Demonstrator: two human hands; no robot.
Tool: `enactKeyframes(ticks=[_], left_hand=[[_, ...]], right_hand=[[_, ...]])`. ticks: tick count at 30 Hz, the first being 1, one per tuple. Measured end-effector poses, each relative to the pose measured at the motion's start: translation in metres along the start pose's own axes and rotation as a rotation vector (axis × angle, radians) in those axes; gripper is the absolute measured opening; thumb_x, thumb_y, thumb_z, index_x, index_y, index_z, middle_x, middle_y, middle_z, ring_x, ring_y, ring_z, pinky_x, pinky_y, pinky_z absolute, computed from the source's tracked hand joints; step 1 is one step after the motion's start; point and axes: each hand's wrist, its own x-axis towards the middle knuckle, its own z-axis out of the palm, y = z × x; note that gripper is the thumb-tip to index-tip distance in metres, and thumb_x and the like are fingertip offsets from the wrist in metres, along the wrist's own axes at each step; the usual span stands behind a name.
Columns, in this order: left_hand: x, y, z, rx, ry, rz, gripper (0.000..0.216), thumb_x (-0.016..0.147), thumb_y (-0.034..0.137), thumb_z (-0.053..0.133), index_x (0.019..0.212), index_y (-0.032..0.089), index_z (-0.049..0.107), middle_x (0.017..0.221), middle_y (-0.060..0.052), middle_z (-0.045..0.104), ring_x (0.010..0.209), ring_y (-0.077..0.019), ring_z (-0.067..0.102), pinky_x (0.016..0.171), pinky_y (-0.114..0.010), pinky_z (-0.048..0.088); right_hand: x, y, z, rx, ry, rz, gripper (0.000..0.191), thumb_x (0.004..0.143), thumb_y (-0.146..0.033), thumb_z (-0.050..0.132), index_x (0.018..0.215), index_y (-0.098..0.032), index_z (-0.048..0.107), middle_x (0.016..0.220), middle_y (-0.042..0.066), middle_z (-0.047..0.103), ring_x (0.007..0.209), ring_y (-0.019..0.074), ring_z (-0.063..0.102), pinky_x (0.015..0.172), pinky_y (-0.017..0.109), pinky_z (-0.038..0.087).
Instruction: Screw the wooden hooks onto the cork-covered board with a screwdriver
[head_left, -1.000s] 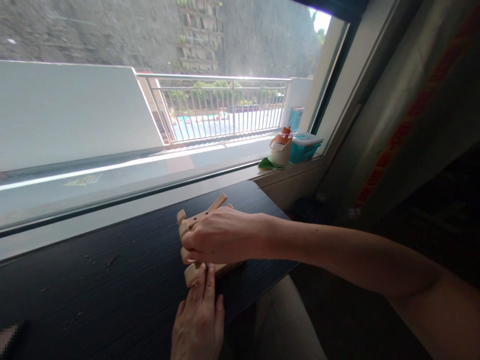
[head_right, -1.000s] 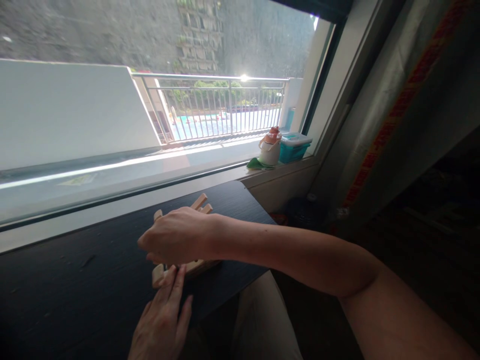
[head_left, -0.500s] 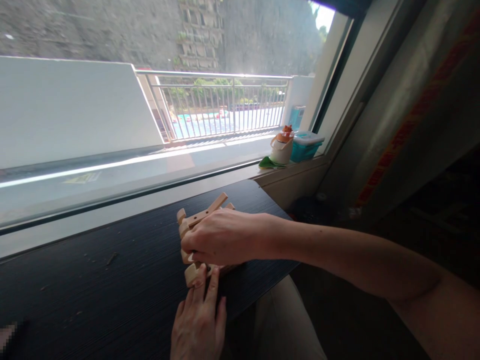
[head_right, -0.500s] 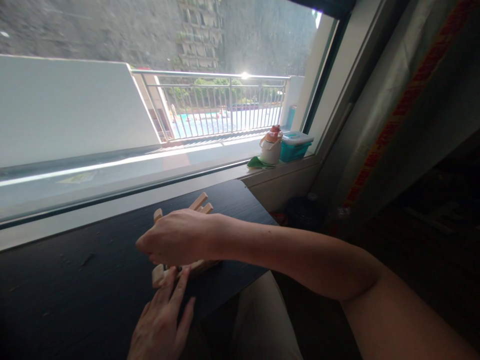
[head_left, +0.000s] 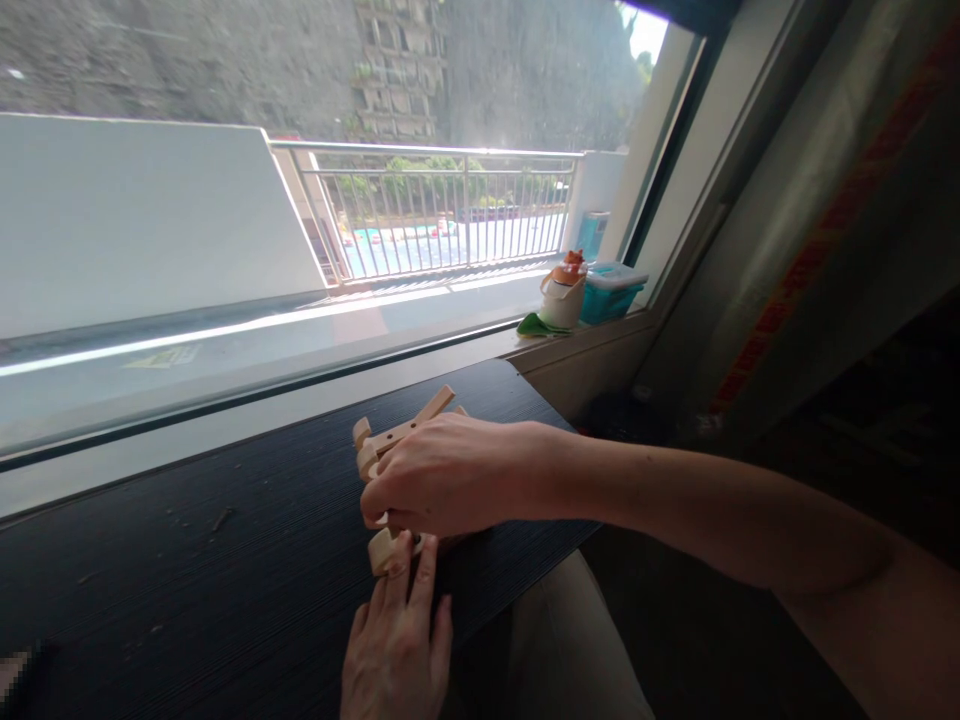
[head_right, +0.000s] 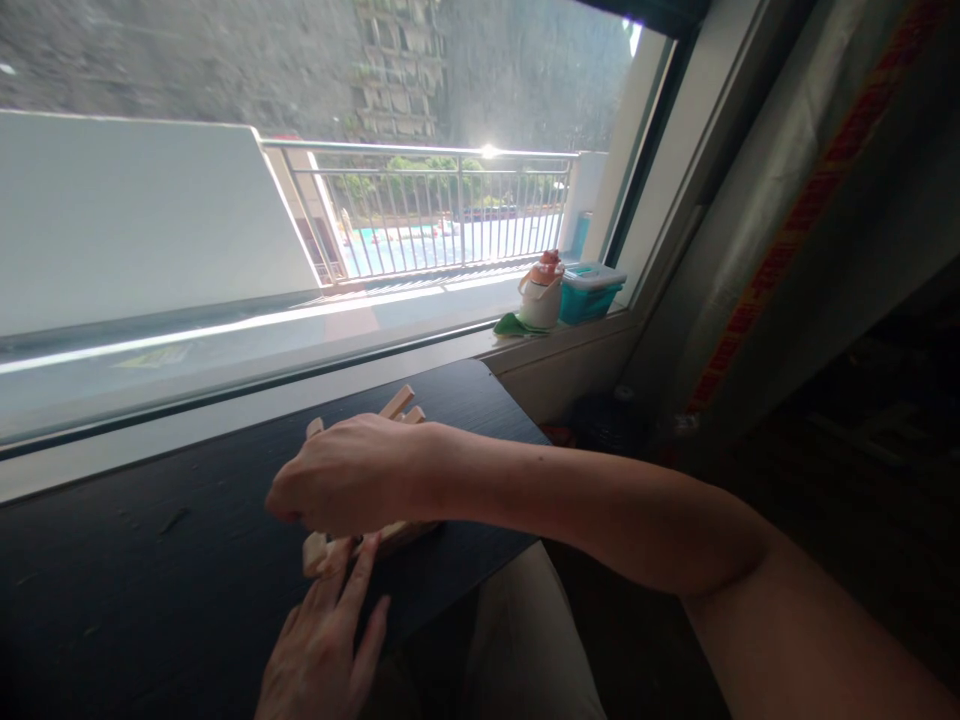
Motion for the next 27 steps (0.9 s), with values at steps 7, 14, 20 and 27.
enactKeyframes(ticks=[7,14,20,27], left_hand=[[-0.001,0.000,-0.001,-0.011,-0.006,-0.005,0.046,0.088,0.023,0.042,0.133,0.016,0.041,0.136,-0.013,0.048,0.112,-0.0222,0.055,0.076,-0.030,0.049],[0.000,0.000,0.001,0.004,0.014,-0.002,0.047,0.088,0.022,0.041,0.134,0.016,0.040,0.135,-0.014,0.049,0.112,-0.0230,0.056,0.074,-0.031,0.050],[0.000,-0.001,0.002,0.020,0.032,0.024,0.041,0.087,0.023,0.042,0.127,0.014,0.049,0.129,-0.015,0.054,0.108,-0.0235,0.058,0.074,-0.031,0.050],[0.001,-0.002,0.003,0.012,0.046,0.036,0.042,0.087,0.023,0.042,0.127,0.014,0.048,0.128,-0.014,0.055,0.106,-0.0226,0.059,0.073,-0.030,0.051]], right_hand=[[0.005,0.002,0.010,-0.060,0.028,0.022,0.017,0.089,-0.020,0.048,0.086,-0.013,0.062,0.088,0.007,0.067,0.079,0.0173,0.060,0.059,0.028,0.034],[0.002,0.001,0.008,-0.061,0.081,0.057,0.016,0.087,-0.025,0.049,0.088,-0.015,0.062,0.089,0.008,0.066,0.085,0.0208,0.061,0.063,0.029,0.039],[-0.003,-0.005,-0.001,-0.064,0.038,0.003,0.018,0.087,-0.019,0.047,0.085,-0.018,0.064,0.088,0.005,0.066,0.081,0.0180,0.060,0.056,0.027,0.034],[0.001,-0.002,0.012,-0.035,0.093,0.009,0.020,0.091,-0.022,0.045,0.085,-0.014,0.062,0.089,0.007,0.067,0.085,0.0179,0.061,0.064,0.028,0.037]])
